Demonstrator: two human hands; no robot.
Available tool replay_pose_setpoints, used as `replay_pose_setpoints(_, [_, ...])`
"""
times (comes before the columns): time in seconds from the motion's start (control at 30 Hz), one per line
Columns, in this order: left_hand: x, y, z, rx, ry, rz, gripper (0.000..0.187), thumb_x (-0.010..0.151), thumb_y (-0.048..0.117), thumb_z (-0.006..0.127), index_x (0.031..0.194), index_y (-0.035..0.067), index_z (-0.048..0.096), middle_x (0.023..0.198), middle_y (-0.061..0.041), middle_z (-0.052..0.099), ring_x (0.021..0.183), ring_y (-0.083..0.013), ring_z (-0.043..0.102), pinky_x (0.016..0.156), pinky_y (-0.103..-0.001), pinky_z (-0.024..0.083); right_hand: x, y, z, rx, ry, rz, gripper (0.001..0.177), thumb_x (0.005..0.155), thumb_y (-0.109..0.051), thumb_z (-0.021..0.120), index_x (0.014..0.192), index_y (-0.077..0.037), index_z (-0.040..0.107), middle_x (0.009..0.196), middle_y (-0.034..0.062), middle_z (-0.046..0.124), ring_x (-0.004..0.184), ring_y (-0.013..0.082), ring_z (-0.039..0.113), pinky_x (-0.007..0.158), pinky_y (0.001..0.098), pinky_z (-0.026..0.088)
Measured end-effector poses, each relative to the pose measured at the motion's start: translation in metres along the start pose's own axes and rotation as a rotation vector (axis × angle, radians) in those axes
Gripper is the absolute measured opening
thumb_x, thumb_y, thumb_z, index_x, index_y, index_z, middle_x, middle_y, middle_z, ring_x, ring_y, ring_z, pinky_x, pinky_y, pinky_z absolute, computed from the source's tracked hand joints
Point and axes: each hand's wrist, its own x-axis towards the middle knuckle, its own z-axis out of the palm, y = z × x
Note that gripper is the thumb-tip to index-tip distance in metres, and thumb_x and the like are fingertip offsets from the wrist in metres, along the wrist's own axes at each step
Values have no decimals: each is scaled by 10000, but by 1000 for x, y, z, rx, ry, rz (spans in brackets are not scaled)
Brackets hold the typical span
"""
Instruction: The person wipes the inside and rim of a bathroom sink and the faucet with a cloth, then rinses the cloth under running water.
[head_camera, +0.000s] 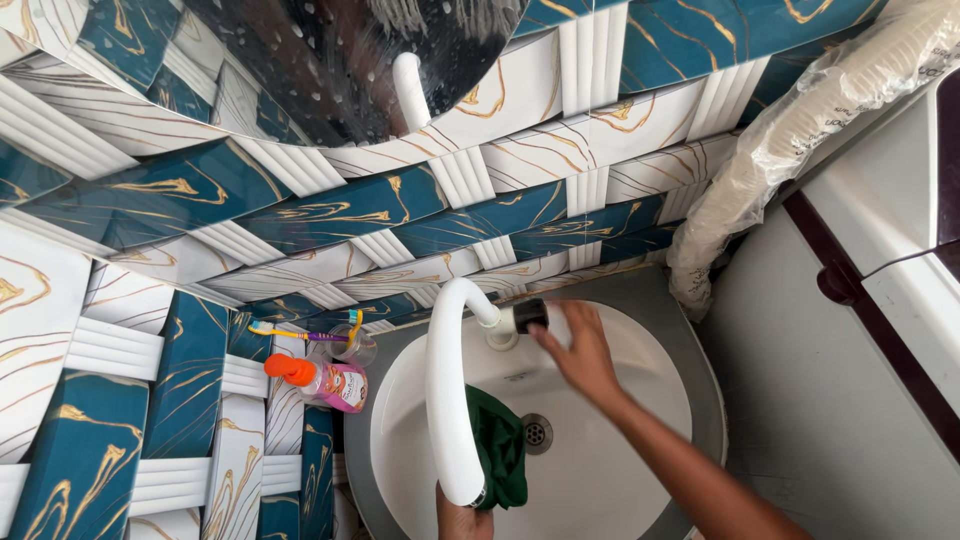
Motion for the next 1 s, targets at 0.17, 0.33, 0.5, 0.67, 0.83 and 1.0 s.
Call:
replay_pose_setpoints(0.17, [-5,-4,3,20,-32,-39,765,819,297,787,1492,93,487,1376,-122,639,1252,-291,599,1104,-498,432,81,16,23,146,-578,128,655,665,-331,865,1233,-44,709,1103,108,763,1014,252,734,922,388,564])
replay_pose_setpoints(0.33, [-5,-8,4,63,-47,-90,764,783,218,815,1479,113,518,1352,-118,647,1247,-303,598,1098,-511,461,101,0,19,-212,-856,366,809,534,-218,917,1279,-51,650,1075,132,737,921,297,784,824,408,660])
replay_pose_setpoints(0.5, [-2,-17,3,87,-58,-85,785,772,183,826,1493,93,529,1336,-126,650,1245,-301,596,1086,-486,462,74,-4,22,-332,-562,6,612,563,-153,921,1130,-42,717,1041,143,745,957,311,721,909,385,567])
replay_pose_setpoints(0.67, [-19,-13,10,108,-60,-108,823,790,227,827,1520,125,460,1371,-94,626,1270,-263,568,1093,-454,417,61,2,27,-354,-387,-156,499,623,-112,883,1080,-42,695,1065,159,704,944,362,699,860,442,571])
replay_pose_setpoints(0.83, [-30,-8,16,135,-63,-99,791,820,314,801,1503,95,467,1337,-104,641,1233,-246,590,1060,-429,448,45,2,28,-426,-224,-350,525,677,-58,862,1162,-52,659,1075,150,649,986,352,676,814,436,584])
replay_pose_setpoints(1.0, [-33,-5,17,163,-54,-98,705,888,356,725,1470,18,515,1296,-129,663,1166,-241,625,982,-402,507,40,1,29,-454,-144,-460,578,634,-38,871,1168,-43,651,1070,140,642,1025,336,663,813,418,588])
